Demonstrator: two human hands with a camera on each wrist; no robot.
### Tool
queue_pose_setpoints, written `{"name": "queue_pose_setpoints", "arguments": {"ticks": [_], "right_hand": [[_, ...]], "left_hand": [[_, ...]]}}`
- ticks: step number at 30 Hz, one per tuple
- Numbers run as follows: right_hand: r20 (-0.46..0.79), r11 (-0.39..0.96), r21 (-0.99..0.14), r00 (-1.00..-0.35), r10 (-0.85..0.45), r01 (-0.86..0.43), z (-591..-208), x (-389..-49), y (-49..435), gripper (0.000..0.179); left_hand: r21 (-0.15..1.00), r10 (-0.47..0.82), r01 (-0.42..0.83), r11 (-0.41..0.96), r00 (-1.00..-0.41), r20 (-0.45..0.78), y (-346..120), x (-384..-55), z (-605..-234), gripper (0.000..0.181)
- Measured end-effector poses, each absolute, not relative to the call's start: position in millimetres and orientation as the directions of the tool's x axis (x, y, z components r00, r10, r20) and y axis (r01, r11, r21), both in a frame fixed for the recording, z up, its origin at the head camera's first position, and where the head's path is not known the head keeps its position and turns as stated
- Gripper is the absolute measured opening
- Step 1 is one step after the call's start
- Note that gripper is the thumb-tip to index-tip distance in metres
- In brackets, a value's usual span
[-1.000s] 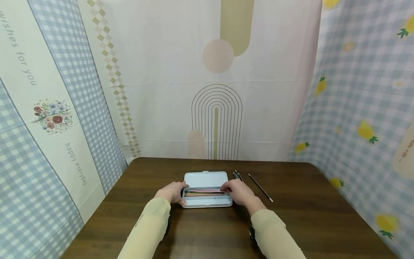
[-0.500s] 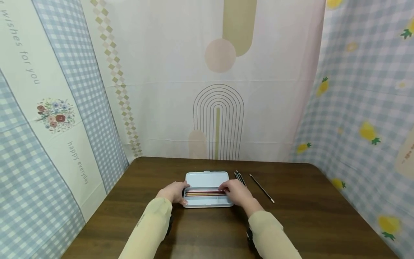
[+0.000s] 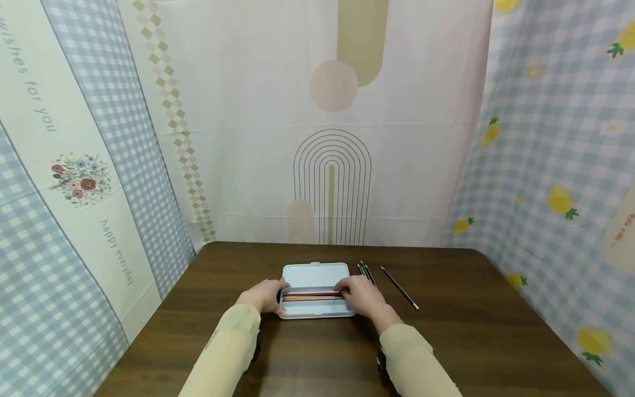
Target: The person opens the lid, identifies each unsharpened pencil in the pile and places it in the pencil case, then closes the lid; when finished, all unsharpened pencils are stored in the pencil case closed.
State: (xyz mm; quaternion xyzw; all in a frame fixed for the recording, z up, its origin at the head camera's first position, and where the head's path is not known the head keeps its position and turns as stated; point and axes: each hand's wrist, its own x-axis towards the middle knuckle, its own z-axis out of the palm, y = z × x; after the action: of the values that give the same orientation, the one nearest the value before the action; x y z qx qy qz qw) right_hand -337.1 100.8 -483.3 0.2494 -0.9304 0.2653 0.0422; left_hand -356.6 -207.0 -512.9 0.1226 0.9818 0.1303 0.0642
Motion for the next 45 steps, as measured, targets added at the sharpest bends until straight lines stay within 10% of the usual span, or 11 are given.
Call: {"name": "queue_pose_setpoints", "arguments": {"ticks": [10,45], "right_hand": [[0.210,0.709,-0.526,-0.880,-0.426,-0.470,-480.9,-334.0,112.4,0.019],[0.108,0.652,-0.701,-0.947,-0.303,-0.289,-489.9,-330.3,197.6,0.016]], "left_hand": [[0.299,0.203,0.152,0.942,-0.968,-0.146,-181.5,-310.1,-456.8,0.077],[0.280,0.229,0.184,0.942,-0.963,-0.140,-199.4,-341.5,-491.8,0.083]]}}
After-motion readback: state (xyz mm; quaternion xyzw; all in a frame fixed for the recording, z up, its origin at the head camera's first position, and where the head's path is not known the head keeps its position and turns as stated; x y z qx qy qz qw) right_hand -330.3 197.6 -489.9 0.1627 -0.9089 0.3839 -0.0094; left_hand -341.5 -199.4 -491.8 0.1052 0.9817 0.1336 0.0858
